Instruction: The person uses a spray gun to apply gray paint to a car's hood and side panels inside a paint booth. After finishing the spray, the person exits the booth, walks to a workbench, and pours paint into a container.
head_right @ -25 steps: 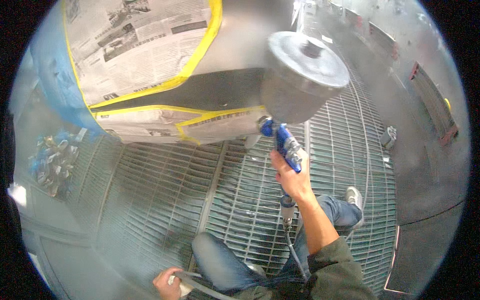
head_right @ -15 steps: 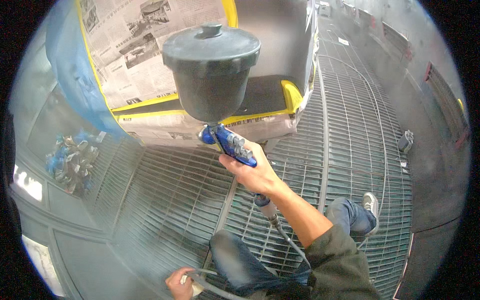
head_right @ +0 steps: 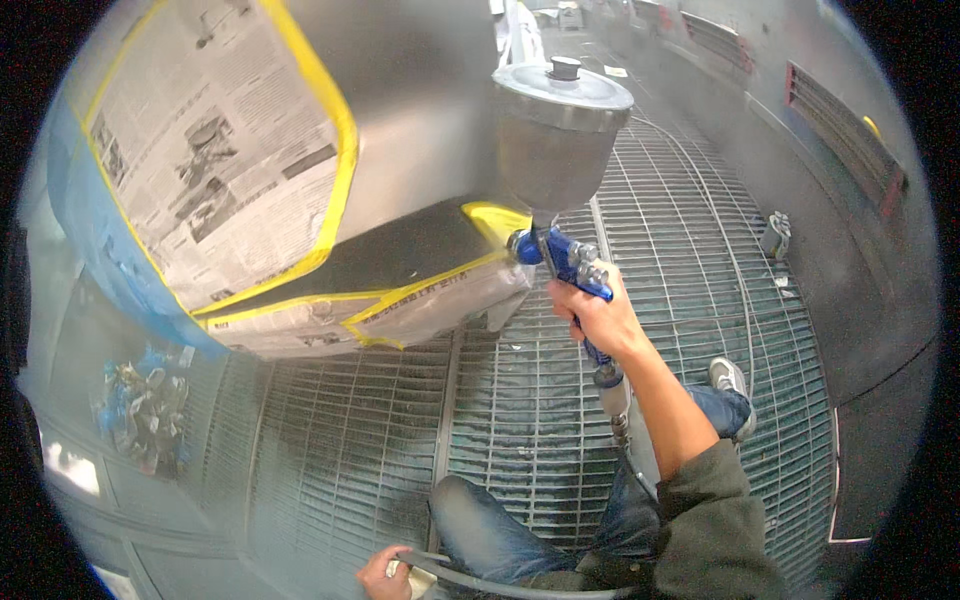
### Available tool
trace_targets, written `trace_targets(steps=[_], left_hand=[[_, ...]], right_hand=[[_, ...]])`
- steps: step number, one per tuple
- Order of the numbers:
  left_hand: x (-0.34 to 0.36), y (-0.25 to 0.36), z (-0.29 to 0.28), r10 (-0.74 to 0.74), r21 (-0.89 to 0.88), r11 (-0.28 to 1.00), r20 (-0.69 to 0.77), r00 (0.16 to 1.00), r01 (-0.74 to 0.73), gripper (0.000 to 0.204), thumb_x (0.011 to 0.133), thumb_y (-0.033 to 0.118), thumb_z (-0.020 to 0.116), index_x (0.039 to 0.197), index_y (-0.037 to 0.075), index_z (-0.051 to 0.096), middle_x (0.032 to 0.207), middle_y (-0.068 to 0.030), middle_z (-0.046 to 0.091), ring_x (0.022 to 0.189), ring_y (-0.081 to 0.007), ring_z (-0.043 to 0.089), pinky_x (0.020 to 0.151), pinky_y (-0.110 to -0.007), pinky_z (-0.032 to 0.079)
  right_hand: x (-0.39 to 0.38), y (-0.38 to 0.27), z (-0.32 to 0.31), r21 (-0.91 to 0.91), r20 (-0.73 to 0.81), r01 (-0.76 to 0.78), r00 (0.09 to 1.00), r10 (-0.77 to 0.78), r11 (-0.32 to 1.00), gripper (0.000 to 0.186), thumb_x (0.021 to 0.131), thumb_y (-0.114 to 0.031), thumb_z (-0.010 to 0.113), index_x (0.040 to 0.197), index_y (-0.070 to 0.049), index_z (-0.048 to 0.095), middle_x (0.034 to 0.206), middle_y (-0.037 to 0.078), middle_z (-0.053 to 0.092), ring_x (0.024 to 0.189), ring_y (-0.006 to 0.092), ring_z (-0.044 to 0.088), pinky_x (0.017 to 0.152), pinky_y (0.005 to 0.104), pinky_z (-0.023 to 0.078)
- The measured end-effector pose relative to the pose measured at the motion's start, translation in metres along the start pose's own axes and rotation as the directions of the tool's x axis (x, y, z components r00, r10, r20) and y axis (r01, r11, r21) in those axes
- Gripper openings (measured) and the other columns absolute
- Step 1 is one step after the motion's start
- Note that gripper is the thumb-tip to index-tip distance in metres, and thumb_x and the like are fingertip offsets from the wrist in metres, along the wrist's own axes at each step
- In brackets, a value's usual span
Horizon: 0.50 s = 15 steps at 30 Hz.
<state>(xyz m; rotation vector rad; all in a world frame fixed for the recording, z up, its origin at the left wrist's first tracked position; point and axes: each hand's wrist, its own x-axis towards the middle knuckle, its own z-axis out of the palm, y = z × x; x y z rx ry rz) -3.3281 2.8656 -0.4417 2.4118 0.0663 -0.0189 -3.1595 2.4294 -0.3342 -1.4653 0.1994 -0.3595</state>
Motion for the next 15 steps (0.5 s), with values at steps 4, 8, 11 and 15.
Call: trace_targets(steps=[4,8,11,15], left_hand=[[0.009,0.001,0.009,0.078,-0.031,0.996,-0.016,0.997,-0.078,0.024,0.082,0.003,0.067,0.104,0.008,0.074,0.096,-0.0120,0.073,0.089,-0.0288,0.069,0.080,-0.038,0.054],[0.014,0.006,0.011,0.066,0.037,0.997,-0.017,0.998,-0.065,0.024,0.083,0.003,0.062,0.103,0.009,0.074,0.095,-0.0113,0.073,0.088,-0.0275,0.069,0.079,-0.038,0.054],[0.016,-0.004,0.010,-0.039,-0.041,0.998,-0.036,0.999,0.037,0.022,0.085,0.004,0.061,0.102,0.010,0.074,0.093,-0.0113,0.073,0.087,-0.0286,0.069,0.078,-0.039,0.053],[0.018,0.024,0.003,0.062,-0.053,0.997,-0.028,0.998,-0.064,0.023,0.085,0.003,0.061,0.102,0.010,0.074,0.093,-0.0120,0.073,0.085,-0.0303,0.069,0.077,-0.040,0.054]], right_hand=[[0.025,0.007,-0.039,-0.058,-0.059,0.045,0.997,-0.049,0.997,0.016,0.087,-0.015,0.063,0.075,-0.005,0.057,0.061,0.000,0.052,0.051,0.0090,0.048,0.043,0.0262,0.041],[0.036,0.001,-0.046,-0.197,-0.285,-0.030,0.958,-0.028,0.980,0.015,0.085,-0.020,0.064,0.081,-0.006,0.058,0.064,0.000,0.053,0.052,0.0096,0.048,0.043,0.0273,0.042],[0.022,-0.016,-0.030,-0.169,-0.194,-0.021,0.981,-0.013,0.985,0.017,0.085,-0.020,0.065,0.093,-0.007,0.059,0.067,-0.001,0.054,0.055,0.0094,0.052,0.045,0.0256,0.044],[-0.009,-0.056,0.021,-0.037,0.064,0.009,0.998,-0.006,0.999,0.011,0.090,-0.017,0.064,0.093,-0.007,0.059,0.067,-0.003,0.053,0.053,0.0053,0.050,0.043,0.0226,0.043]])
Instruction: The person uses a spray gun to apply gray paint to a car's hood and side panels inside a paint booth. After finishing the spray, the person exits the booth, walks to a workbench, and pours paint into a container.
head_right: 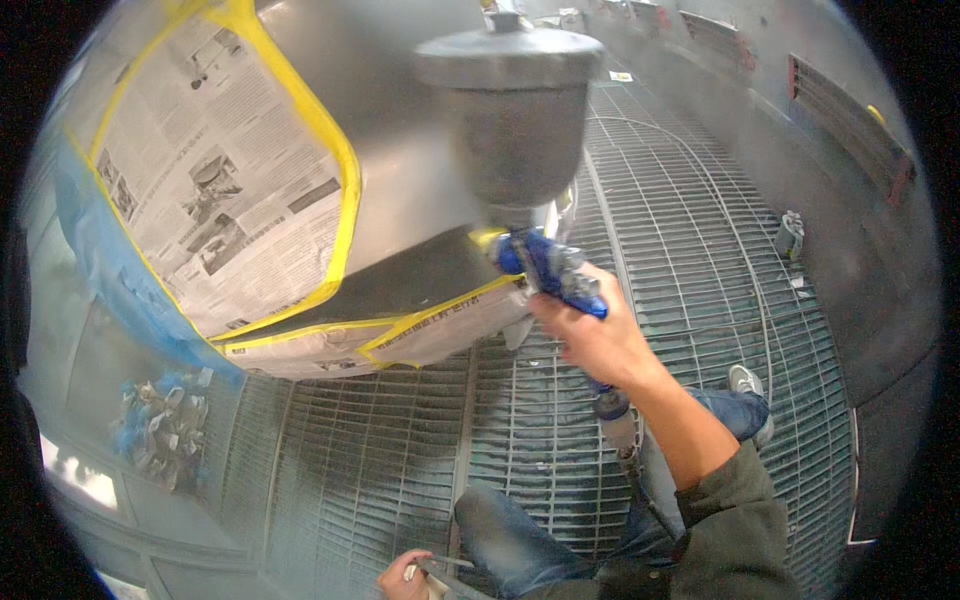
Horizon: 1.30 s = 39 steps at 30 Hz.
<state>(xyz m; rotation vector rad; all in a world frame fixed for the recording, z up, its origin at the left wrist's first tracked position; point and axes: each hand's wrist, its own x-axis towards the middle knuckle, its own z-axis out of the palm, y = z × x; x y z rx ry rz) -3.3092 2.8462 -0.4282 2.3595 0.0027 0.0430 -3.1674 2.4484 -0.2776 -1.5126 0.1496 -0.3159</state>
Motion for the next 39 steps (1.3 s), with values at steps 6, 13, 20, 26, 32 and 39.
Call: trace_targets(steps=[6,13,20,26,32,39], left_hand=[[0.003,0.015,0.008,0.068,-0.022,0.997,-0.037,0.997,-0.069,0.023,0.083,0.002,0.062,0.101,0.007,0.074,0.094,-0.0135,0.073,0.086,-0.0315,0.069,0.078,-0.038,0.054],[0.003,0.003,0.028,0.036,-0.128,0.991,-0.078,0.996,-0.046,0.023,0.080,-0.001,0.062,0.100,0.005,0.073,0.093,-0.0128,0.073,0.088,-0.0278,0.071,0.080,-0.038,0.055],[0.001,0.027,0.044,0.071,-0.075,0.994,-0.101,0.992,-0.079,0.020,0.079,0.001,0.066,0.098,0.004,0.072,0.091,-0.0123,0.073,0.086,-0.0272,0.070,0.080,-0.037,0.054],[-0.014,0.073,0.034,-0.078,-0.071,0.995,-0.153,0.985,0.068,0.022,0.082,0.002,0.063,0.103,0.004,0.072,0.092,-0.0138,0.073,0.085,-0.0271,0.070,0.079,-0.037,0.055],[-0.042,0.127,0.044,-0.185,-0.088,0.982,-0.221,0.957,0.170,0.023,0.081,0.003,0.068,0.103,0.006,0.073,0.091,-0.0138,0.074,0.082,-0.0249,0.071,0.076,-0.036,0.055],[-0.068,0.223,0.032,-0.220,-0.036,0.976,-0.169,0.961,0.217,0.022,0.081,0.018,0.077,0.101,0.010,0.073,0.088,-0.0144,0.073,0.079,-0.0318,0.071,0.074,-0.039,0.055]], right_hand=[[0.011,-0.043,0.034,0.144,0.370,0.017,0.926,-0.070,0.989,0.013,0.091,-0.018,0.066,0.092,-0.007,0.059,0.066,-0.001,0.053,0.052,0.0067,0.049,0.043,0.0236,0.042],[0.041,-0.058,-0.018,-0.042,0.111,0.120,0.987,-0.114,0.992,0.012,0.088,-0.016,0.065,0.086,-0.005,0.059,0.063,-0.001,0.052,0.051,0.0070,0.048,0.042,0.0231,0.039],[0.077,-0.064,-0.090,-0.208,-0.176,0.154,0.966,-0.192,0.966,0.013,0.089,-0.017,0.062,0.081,-0.006,0.061,0.062,-0.002,0.051,0.051,0.0075,0.047,0.043,0.0260,0.041],[0.074,-0.068,-0.061,-0.103,0.013,0.069,0.998,-0.068,0.992,0.020,0.091,-0.018,0.063,0.105,-0.004,0.059,0.076,0.000,0.053,0.058,0.0080,0.050,0.048,0.0245,0.042],[0.067,-0.125,-0.006,0.053,0.463,0.230,0.857,-0.228,0.972,0.058,0.092,-0.014,0.067,0.145,-0.004,0.047,0.101,0.005,0.064,0.083,0.0131,0.056,0.076,0.0304,0.050],[0.113,-0.131,-0.079,-0.017,0.361,0.099,0.929,-0.086,0.995,0.012,0.091,-0.014,0.066,0.095,-0.003,0.063,0.071,0.000,0.057,0.057,0.0067,0.053,0.048,0.0221,0.044]])
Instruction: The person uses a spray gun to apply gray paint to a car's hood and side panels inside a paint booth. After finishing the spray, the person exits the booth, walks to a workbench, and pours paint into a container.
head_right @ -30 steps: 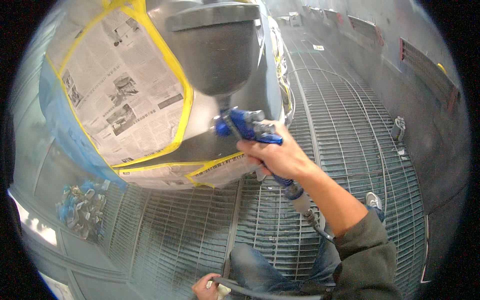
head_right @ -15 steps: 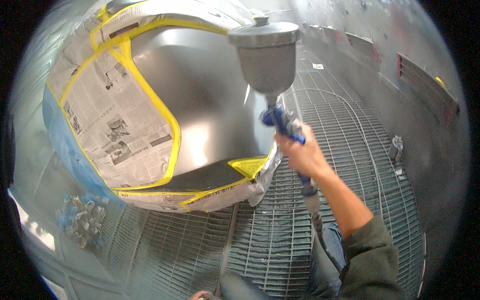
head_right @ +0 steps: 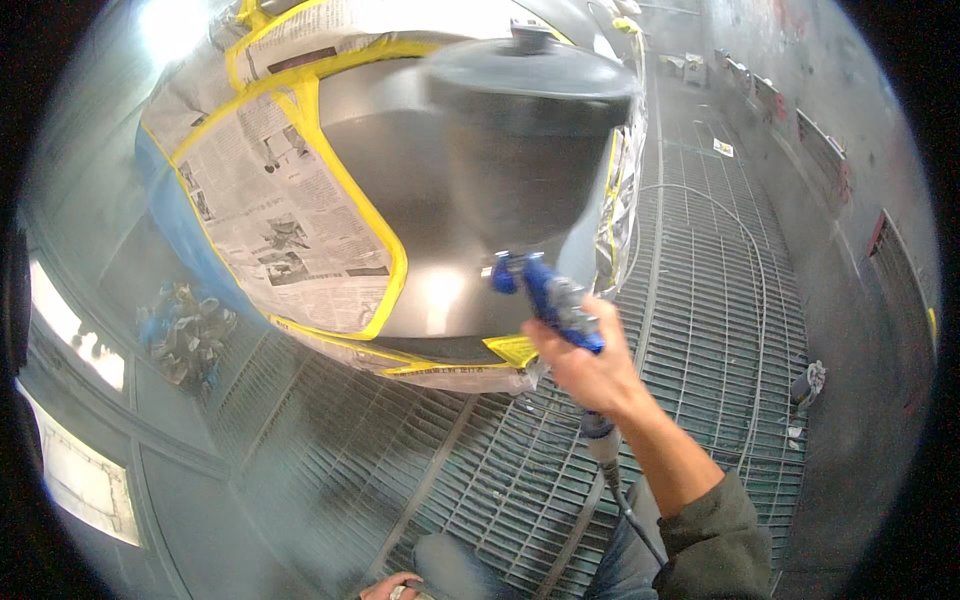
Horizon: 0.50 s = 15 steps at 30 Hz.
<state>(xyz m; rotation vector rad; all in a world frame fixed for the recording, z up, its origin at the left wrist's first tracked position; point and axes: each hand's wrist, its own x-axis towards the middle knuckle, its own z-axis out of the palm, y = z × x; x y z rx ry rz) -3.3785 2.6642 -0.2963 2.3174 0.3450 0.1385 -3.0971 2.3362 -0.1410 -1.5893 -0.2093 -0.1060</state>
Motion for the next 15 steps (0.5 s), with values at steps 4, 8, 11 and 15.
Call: trace_targets(steps=[4,8,11,15], left_hand=[[-0.012,0.042,-0.012,-0.042,0.009,0.999,0.075,0.996,0.041,0.021,0.081,0.017,0.075,0.100,0.009,0.073,0.092,-0.0147,0.073,0.083,-0.0313,0.070,0.079,-0.040,0.054],[-0.025,0.084,-0.034,-0.073,0.069,0.996,0.138,0.988,0.064,0.021,0.080,0.015,0.072,0.100,0.008,0.073,0.096,-0.0160,0.072,0.088,-0.0303,0.070,0.084,-0.040,0.052],[-0.040,0.083,-0.048,-0.156,0.036,0.988,0.113,0.981,0.153,0.021,0.082,0.015,0.069,0.101,0.007,0.072,0.098,-0.0138,0.072,0.089,-0.0274,0.069,0.086,-0.037,0.052],[-0.058,0.109,-0.070,-0.335,-0.049,0.937,0.140,0.932,0.345,0.020,0.084,0.012,0.067,0.102,0.005,0.071,0.101,-0.0100,0.073,0.094,-0.0220,0.067,0.089,-0.034,0.051]], right_hand=[[0.013,-0.011,-0.069,0.056,-0.155,0.011,0.988,-0.002,0.998,0.013,0.088,-0.010,0.064,0.078,-0.006,0.058,0.061,-0.001,0.052,0.046,0.0069,0.048,0.041,0.0229,0.039],[0.039,-0.025,-0.114,-0.013,-0.312,-0.041,0.949,0.035,0.999,0.014,0.087,-0.014,0.061,0.077,-0.006,0.056,0.064,0.000,0.051,0.048,0.0069,0.045,0.041,0.0242,0.038],[0.034,-0.043,-0.094,-0.005,-0.282,-0.074,0.957,0.070,0.997,0.007,0.087,-0.013,0.060,0.088,-0.006,0.057,0.068,-0.002,0.050,0.053,0.0065,0.046,0.045,0.0233,0.039],[0.009,-0.075,-0.037,-0.015,-0.040,-0.028,0.999,0.028,0.999,0.040,0.087,-0.006,0.063,0.126,0.002,0.055,0.103,0.009,0.065,0.091,0.0139,0.060,0.082,0.0284,0.050]])
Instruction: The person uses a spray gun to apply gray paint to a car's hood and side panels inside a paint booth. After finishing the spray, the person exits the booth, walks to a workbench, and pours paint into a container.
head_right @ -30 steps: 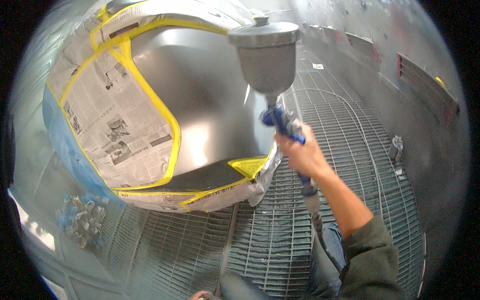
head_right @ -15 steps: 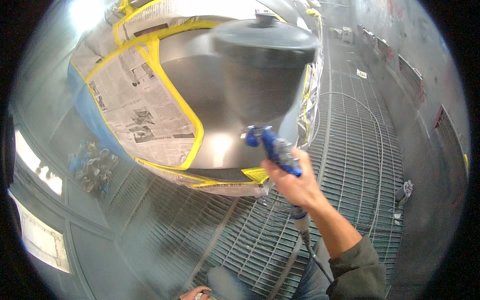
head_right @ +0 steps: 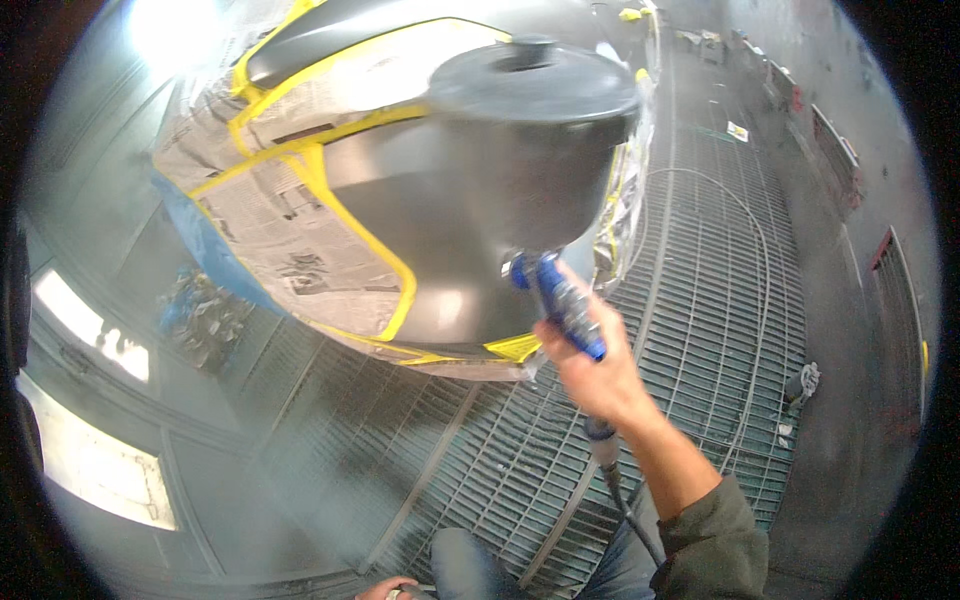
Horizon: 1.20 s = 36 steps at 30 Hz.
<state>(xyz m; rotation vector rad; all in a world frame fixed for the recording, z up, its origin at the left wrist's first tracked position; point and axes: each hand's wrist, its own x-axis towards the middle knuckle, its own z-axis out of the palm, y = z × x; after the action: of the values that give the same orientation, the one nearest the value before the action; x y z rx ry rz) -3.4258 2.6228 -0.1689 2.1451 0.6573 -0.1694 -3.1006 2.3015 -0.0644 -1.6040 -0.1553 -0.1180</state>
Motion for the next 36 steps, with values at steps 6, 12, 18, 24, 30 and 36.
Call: trace_targets(steps=[6,12,18,24,30,36], left_hand=[[-0.019,0.007,-0.016,-0.074,-0.074,0.995,-0.062,0.995,0.069,0.018,0.082,0.007,0.066,0.097,0.001,0.072,0.093,-0.0078,0.072,0.088,-0.0183,0.066,0.086,-0.031,0.050],[-0.027,0.036,-0.004,0.031,-0.043,0.999,-0.038,0.999,-0.033,0.020,0.082,0.011,0.065,0.098,0.002,0.073,0.096,-0.0101,0.073,0.089,-0.0223,0.067,0.086,-0.034,0.051],[-0.036,0.093,0.004,0.072,0.113,0.991,-0.013,0.997,-0.070,0.026,0.077,0.025,0.065,0.096,0.009,0.075,0.089,-0.0128,0.073,0.085,-0.0279,0.068,0.082,-0.037,0.052],[-0.053,0.095,-0.024,-0.059,-0.018,0.998,-0.139,0.989,0.057,0.017,0.082,0.014,0.062,0.093,0.009,0.074,0.080,-0.0069,0.067,0.073,-0.0191,0.061,0.075,-0.032,0.050],[-0.071,0.066,-0.060,-0.132,-0.201,0.974,-0.132,0.982,0.104,0.018,0.091,0.016,0.060,0.096,0.002,0.071,0.078,0.0005,0.063,0.070,-0.0116,0.054,0.067,-0.026,0.046],[-0.079,0.108,-0.057,0.070,-0.092,0.991,-0.254,0.965,-0.096,0.016,0.089,0.015,0.062,0.095,0.004,0.072,0.078,0.0004,0.065,0.070,-0.0096,0.057,0.066,-0.025,0.047]], right_hand=[[-0.001,-0.060,0.076,0.204,0.220,0.069,0.969,-0.115,0.977,0.060,0.088,-0.004,0.065,0.145,-0.004,0.047,0.116,0.014,0.066,0.097,0.0126,0.057,0.089,0.0285,0.048],[0.025,-0.043,0.005,0.066,0.145,-0.057,0.988,0.047,0.996,0.040,0.088,-0.013,0.068,0.126,-0.005,0.061,0.083,0.003,0.063,0.070,0.0075,0.054,0.064,0.0252,0.047],[0.058,-0.013,-0.096,0.074,-0.173,-0.155,0.971,0.165,0.985,0.006,0.084,-0.011,0.061,0.083,-0.006,0.058,0.064,-0.002,0.051,0.051,0.0071,0.046,0.044,0.0242,0.039],[0.036,-0.039,-0.032,-0.026,-0.145,0.053,0.988,-0.056,0.998,0.027,0.087,-0.007,0.061,0.113,-0.001,0.057,0.081,0.003,0.057,0.074,0.0105,0.053,0.069,0.0261,0.046],[0.021,-0.128,0.097,0.136,0.103,0.248,0.960,-0.262,0.959,0.068,0.087,-0.001,0.061,0.151,-0.007,0.039,0.102,0.018,0.068,0.085,0.0163,0.063,0.078,0.0313,0.052],[0.041,-0.152,0.072,0.245,0.202,0.027,0.976,-0.078,0.969,0.057,0.087,-0.005,0.064,0.143,-0.004,0.050,0.092,0.008,0.066,0.078,0.0109,0.059,0.071,0.0275,0.050]])
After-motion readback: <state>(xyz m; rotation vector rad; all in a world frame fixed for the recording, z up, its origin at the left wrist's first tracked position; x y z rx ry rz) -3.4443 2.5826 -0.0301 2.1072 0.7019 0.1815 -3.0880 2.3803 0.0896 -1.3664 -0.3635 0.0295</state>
